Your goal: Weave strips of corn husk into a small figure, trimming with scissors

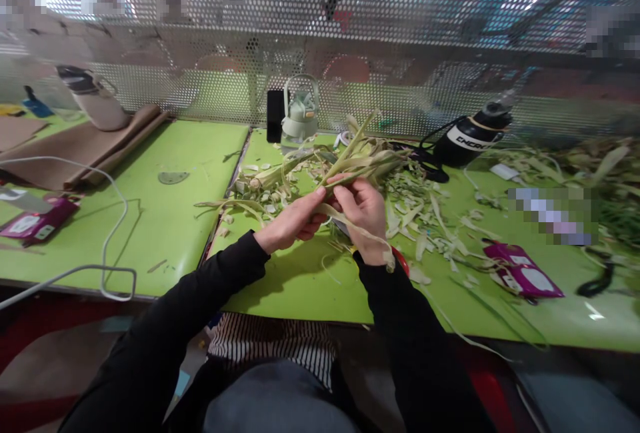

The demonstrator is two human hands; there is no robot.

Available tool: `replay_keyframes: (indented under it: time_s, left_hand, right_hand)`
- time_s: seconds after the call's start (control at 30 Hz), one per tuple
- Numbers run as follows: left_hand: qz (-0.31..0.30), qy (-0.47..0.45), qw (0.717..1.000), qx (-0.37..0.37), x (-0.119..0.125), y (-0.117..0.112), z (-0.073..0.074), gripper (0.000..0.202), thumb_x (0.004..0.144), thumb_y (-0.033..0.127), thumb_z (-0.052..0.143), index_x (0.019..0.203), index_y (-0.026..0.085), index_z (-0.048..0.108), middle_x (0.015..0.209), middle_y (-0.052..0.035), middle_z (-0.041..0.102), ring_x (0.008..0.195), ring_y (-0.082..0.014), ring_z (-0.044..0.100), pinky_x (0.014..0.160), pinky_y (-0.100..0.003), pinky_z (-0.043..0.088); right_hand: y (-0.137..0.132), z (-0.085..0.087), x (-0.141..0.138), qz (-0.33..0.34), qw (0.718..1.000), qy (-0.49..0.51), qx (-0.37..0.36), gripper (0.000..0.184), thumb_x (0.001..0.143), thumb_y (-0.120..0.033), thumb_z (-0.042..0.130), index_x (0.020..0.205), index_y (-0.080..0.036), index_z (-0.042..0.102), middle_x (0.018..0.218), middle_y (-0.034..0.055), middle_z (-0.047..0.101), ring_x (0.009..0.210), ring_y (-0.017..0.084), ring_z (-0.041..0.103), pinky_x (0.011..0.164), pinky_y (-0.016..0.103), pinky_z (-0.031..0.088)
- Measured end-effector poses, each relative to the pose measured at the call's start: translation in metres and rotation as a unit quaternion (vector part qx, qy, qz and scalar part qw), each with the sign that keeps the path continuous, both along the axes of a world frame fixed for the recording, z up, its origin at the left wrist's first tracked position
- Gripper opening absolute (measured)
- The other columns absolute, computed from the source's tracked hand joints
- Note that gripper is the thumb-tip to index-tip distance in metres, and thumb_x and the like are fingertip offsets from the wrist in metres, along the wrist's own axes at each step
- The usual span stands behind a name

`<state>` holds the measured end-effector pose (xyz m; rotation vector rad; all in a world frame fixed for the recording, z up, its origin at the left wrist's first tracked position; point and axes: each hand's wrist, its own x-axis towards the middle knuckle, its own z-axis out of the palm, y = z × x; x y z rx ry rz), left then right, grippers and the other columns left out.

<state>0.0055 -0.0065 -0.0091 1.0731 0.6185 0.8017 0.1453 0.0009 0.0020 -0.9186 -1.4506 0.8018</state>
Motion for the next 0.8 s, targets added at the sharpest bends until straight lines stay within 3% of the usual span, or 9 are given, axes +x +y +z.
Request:
replay_keyframes:
  time_s: [0.17, 0.3, 0.4, 0.53, 0.67, 0.8]
  left_hand:
    - [-0.017, 0.007, 0.999, 0.029, 0.0, -0.004, -0.001, 0.047, 0.089, 0.066, 0.047, 0.09, 0.019, 0.053, 0.062, 0.009, 0.021, 0.046, -0.0051, 0.014, 0.039, -0.018, 0.013]
    - [-0.066, 0.042, 0.991, 0.108, -0.005, -0.005, 0.005, 0.038, 0.081, 0.05, 0.07, 0.09, 0.019, 0.051, 0.059, 0.0102, 0.031, 0.044, -0.0039, 0.023, 0.04, -0.018, 0.02]
    - [-0.105, 0.051, 0.983, 0.142, -0.008, -0.004, 0.007, 0.031, 0.081, 0.041, 0.073, 0.088, 0.018, 0.052, 0.056, 0.0105, 0.033, 0.043, -0.0035, 0.026, 0.04, -0.018, 0.022]
    - [-0.083, 0.044, 0.989, 0.111, -0.006, -0.002, 0.002, 0.028, 0.084, 0.04, 0.067, 0.093, 0.017, 0.055, 0.055, 0.0104, 0.033, 0.042, -0.0042, 0.026, 0.04, -0.018, 0.023]
    - [-0.036, 0.02, 0.998, 0.04, -0.002, -0.003, -0.002, 0.036, 0.092, 0.051, 0.051, 0.088, 0.016, 0.058, 0.057, 0.0106, 0.02, 0.042, -0.0048, 0.015, 0.038, -0.016, 0.016]
    - [-0.015, 0.004, 1.0, 0.005, -0.002, -0.003, 0.0, 0.047, 0.093, 0.059, 0.044, 0.08, 0.016, 0.056, 0.058, 0.0103, 0.016, 0.044, -0.0046, 0.009, 0.037, -0.015, 0.012]
  right_hand:
    - [0.002, 0.002, 0.0, -0.034, 0.999, 0.01, -0.003, 0.012, 0.087, -0.034, 0.061, 0.083, -0.024, 0.058, 0.064, -0.0055, 0.05, 0.052, 0.01, 0.044, 0.048, 0.023, 0.04]
    - [0.005, 0.004, 0.004, -0.045, 0.999, 0.015, -0.002, 0.018, 0.086, -0.039, 0.063, 0.08, -0.023, 0.059, 0.065, -0.0044, 0.053, 0.057, 0.011, 0.047, 0.053, 0.024, 0.042]
    - [0.008, 0.002, 0.008, -0.058, 0.998, 0.019, 0.009, 0.018, 0.085, -0.041, 0.064, 0.081, -0.023, 0.063, 0.073, -0.0025, 0.058, 0.065, 0.012, 0.053, 0.06, 0.026, 0.047]
    - [0.012, -0.003, 0.008, -0.054, 0.997, 0.045, 0.021, 0.019, 0.083, -0.044, 0.067, 0.085, -0.025, 0.066, 0.085, 0.0, 0.064, 0.081, 0.017, 0.062, 0.076, 0.032, 0.053]
    - [0.012, -0.005, 0.006, -0.023, 0.998, 0.054, 0.002, 0.023, 0.084, -0.048, 0.066, 0.091, -0.026, 0.066, 0.085, 0.0007, 0.067, 0.079, 0.018, 0.064, 0.072, 0.033, 0.056]
    - [0.014, -0.007, 0.006, 0.019, 0.997, 0.08, -0.006, 0.027, 0.085, -0.051, 0.064, 0.093, -0.026, 0.063, 0.088, -0.0007, 0.067, 0.078, 0.015, 0.065, 0.074, 0.032, 0.055]
